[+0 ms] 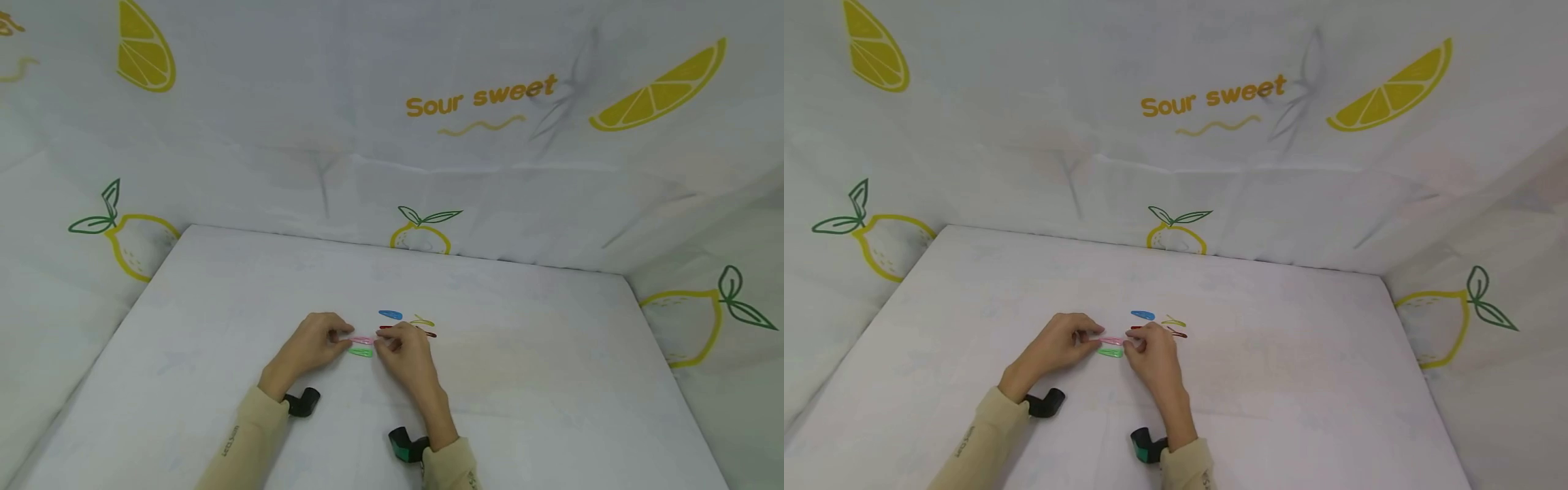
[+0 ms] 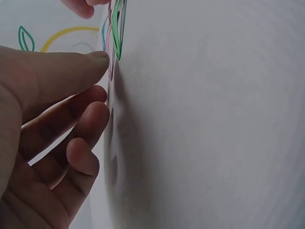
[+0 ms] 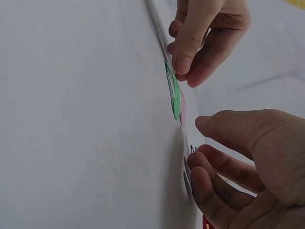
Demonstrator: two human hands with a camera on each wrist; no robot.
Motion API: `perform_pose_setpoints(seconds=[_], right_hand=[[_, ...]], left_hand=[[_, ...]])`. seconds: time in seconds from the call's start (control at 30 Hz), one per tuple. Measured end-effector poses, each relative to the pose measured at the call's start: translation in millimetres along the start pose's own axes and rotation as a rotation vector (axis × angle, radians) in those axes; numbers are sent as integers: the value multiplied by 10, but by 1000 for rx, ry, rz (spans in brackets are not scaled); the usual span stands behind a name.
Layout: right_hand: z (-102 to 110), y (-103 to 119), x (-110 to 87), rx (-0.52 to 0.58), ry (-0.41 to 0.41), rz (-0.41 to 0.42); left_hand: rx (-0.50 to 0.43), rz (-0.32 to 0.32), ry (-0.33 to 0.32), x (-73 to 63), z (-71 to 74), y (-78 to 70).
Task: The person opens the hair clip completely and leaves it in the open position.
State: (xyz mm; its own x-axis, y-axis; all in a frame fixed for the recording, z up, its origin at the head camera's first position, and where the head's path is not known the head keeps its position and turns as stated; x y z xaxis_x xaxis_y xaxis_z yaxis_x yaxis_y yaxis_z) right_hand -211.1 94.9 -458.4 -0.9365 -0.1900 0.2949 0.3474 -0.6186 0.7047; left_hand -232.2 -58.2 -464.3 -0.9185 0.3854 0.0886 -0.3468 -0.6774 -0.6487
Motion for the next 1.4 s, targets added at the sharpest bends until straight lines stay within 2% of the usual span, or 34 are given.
perform_pose_setpoints(seconds=[0.3, 0.67, 1.4], right_hand=[[-111, 45, 39, -17, 41, 4], [-186, 46, 46, -61, 92, -34], [-223, 38, 34, -105, 123, -56]], left_hand=[[17, -2, 14, 30, -76, -24], [48, -7, 39, 40, -100, -48], [29, -5, 38, 56, -122, -59]])
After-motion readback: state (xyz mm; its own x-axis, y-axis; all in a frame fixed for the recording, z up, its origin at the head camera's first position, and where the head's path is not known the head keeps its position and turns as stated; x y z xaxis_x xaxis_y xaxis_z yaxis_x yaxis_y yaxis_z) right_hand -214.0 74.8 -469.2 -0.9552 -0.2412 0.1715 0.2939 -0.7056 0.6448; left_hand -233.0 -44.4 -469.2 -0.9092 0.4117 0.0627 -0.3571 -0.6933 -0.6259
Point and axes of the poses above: each hand's wrist, its own x-axis towards the middle knuckle, its own z-axis out of the back of the hand, y = z × x, the point moved 10 cm from there along x, towards the middle knuckle, and after that the axes turned 7 degrees about z, right-handed, at the moved point
